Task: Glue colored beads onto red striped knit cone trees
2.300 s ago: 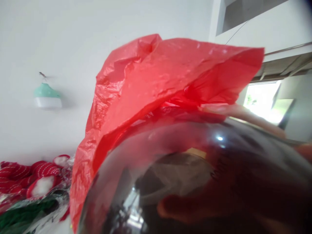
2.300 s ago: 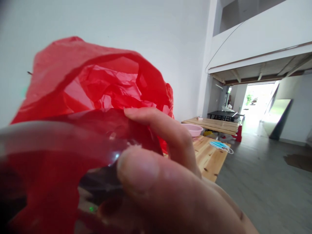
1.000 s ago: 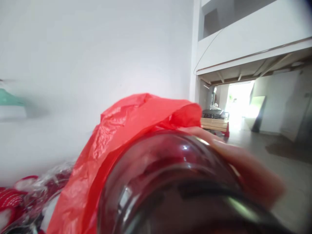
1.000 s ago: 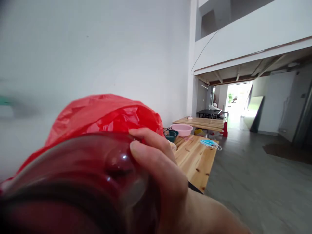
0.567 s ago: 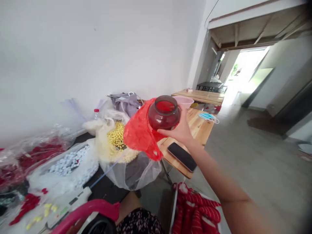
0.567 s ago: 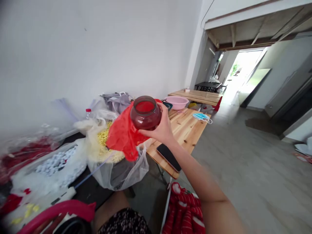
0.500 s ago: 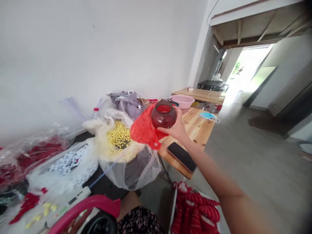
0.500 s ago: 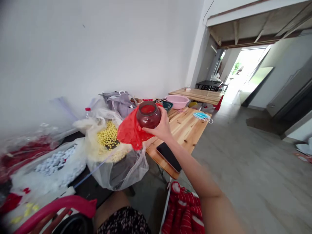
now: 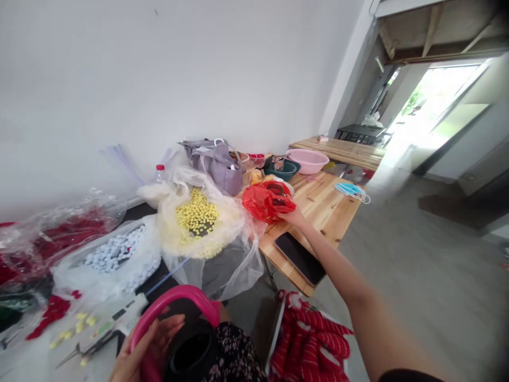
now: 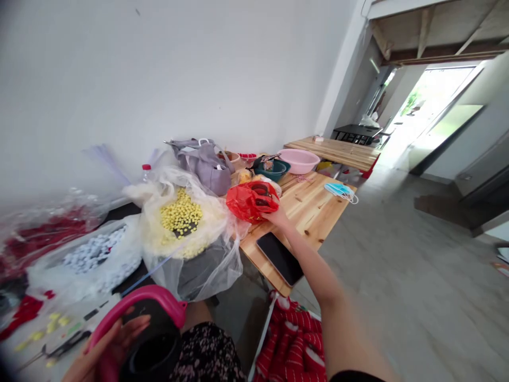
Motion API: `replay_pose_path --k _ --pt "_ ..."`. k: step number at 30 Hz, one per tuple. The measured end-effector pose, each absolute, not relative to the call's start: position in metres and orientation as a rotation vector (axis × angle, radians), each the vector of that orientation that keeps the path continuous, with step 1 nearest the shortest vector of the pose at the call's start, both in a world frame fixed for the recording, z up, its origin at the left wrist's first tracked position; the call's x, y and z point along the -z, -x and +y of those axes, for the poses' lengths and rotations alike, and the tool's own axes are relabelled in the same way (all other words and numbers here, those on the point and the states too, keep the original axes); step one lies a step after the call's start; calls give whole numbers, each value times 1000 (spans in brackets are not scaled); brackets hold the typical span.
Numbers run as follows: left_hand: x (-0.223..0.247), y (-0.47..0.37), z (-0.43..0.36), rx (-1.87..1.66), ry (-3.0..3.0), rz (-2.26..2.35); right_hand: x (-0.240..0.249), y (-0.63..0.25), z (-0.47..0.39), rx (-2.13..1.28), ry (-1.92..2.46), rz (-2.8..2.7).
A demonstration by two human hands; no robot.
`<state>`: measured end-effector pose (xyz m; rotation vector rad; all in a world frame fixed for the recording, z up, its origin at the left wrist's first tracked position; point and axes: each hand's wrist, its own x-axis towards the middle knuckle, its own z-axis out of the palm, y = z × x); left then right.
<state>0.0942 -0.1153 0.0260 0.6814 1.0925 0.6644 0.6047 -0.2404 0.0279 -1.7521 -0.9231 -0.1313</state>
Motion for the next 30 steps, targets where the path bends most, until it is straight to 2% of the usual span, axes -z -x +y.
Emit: replay_pose_path --k 5,7,12,19,26,30 --pt "-62 -121 -119 -668 -626 986 -8 -547 -329 140 2038 -795" --pt "-82 -137 -119 -627 -612 947 5 -511 -359 76 2338 -867" --pt "-103 -186 -114 -605 -710 831 14 -459 -379 40 2629 -831" --pt "-85 -221 -112 -537 -911 741 3 -459 -361 44 2646 -780" --pt "-94 -234 -113 -521 -920 693 -7 -464 -358 -97 2644 -728" --pt "-97 -239 -120 -519 -869 669 -20 -435 -354 -37 2279 -571"
